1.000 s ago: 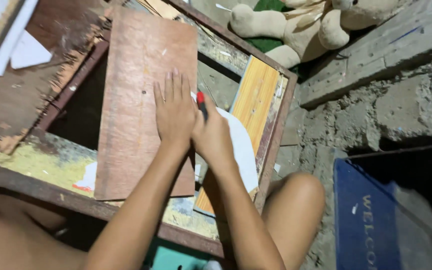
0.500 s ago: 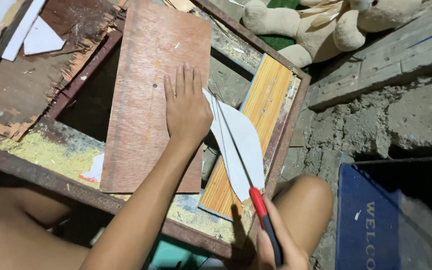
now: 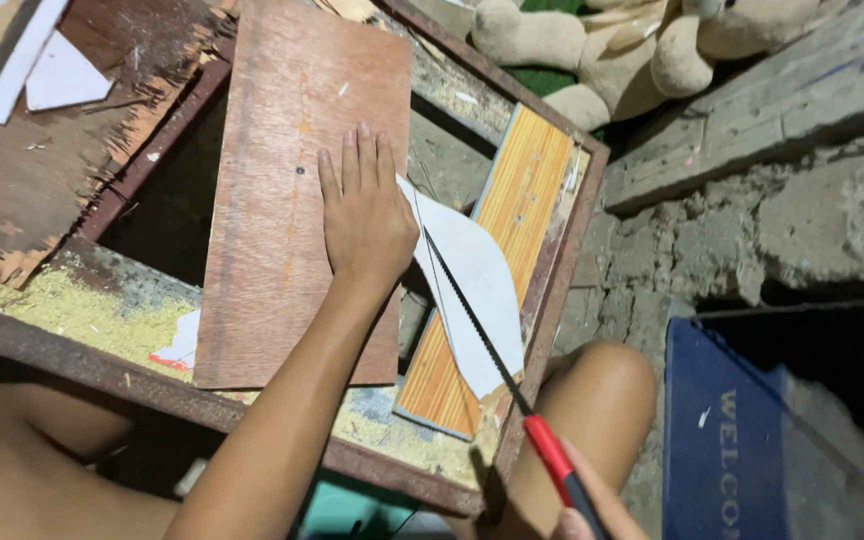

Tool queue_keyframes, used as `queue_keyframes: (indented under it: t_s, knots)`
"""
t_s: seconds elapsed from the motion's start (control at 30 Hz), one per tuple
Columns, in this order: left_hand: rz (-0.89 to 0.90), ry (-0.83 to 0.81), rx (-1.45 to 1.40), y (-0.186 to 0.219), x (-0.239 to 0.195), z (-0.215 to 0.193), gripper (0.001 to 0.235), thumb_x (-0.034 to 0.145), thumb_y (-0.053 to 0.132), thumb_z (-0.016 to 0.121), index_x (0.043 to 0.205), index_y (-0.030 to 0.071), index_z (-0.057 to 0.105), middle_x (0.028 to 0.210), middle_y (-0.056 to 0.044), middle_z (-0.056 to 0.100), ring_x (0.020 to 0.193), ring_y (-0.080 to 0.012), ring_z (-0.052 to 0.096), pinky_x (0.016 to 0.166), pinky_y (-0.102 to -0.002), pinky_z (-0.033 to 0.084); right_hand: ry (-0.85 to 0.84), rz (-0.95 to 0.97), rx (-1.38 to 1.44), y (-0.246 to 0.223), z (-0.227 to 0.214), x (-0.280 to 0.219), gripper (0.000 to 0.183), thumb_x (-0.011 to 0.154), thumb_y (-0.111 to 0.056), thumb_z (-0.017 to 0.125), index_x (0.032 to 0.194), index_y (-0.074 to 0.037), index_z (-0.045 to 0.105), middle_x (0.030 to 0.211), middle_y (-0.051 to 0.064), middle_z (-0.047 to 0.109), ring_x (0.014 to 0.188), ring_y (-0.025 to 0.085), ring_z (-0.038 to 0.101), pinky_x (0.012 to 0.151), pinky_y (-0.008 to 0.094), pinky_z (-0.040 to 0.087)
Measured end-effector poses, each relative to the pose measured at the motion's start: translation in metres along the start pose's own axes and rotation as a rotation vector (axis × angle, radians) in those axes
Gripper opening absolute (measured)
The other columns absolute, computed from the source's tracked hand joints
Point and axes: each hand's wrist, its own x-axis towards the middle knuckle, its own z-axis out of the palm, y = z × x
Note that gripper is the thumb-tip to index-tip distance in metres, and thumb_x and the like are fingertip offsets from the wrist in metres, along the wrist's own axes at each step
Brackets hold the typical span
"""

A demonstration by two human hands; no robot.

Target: Cutting a specific shape out of a white sheet of material using a utility knife and a wooden template

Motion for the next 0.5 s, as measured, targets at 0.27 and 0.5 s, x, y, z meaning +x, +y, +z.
queue_keyframes:
  t_s: [0.27,0.5]
  knots:
    - [0.02,-0.071,0.025,-0.001,0.0,-0.004,0.067,0.102,0.03,0.041,0.163,0.004,0.035,0.17,-0.019,0.027,0.158,-0.032,0.023,0.128,-0.055,0.006,0.104,0.227,0.014,-0.079,-0.006,-0.002,0.053,0.085,-0.02,0.066,0.134,-0.03,0.085,0.053,0.015,0.078,0.044,0.019,0.062,0.049,0.028,0.047]
    - [0.019,-0.056,-0.002,-0.001,0.001,-0.003,0.064,0.103,0.026,0.041,0.162,0.002,0.036,0.169,-0.02,0.03,0.157,-0.0328,0.024,0.128,-0.056,0.007,-0.136,-0.022,-0.091,-0.113,0.021,0.05,0.056,0.093,-0.034,0.054,0.148,-0.028,0.065,0.091,0.0,0.069,0.076,0.012,0.053,0.071,0.023,0.039]
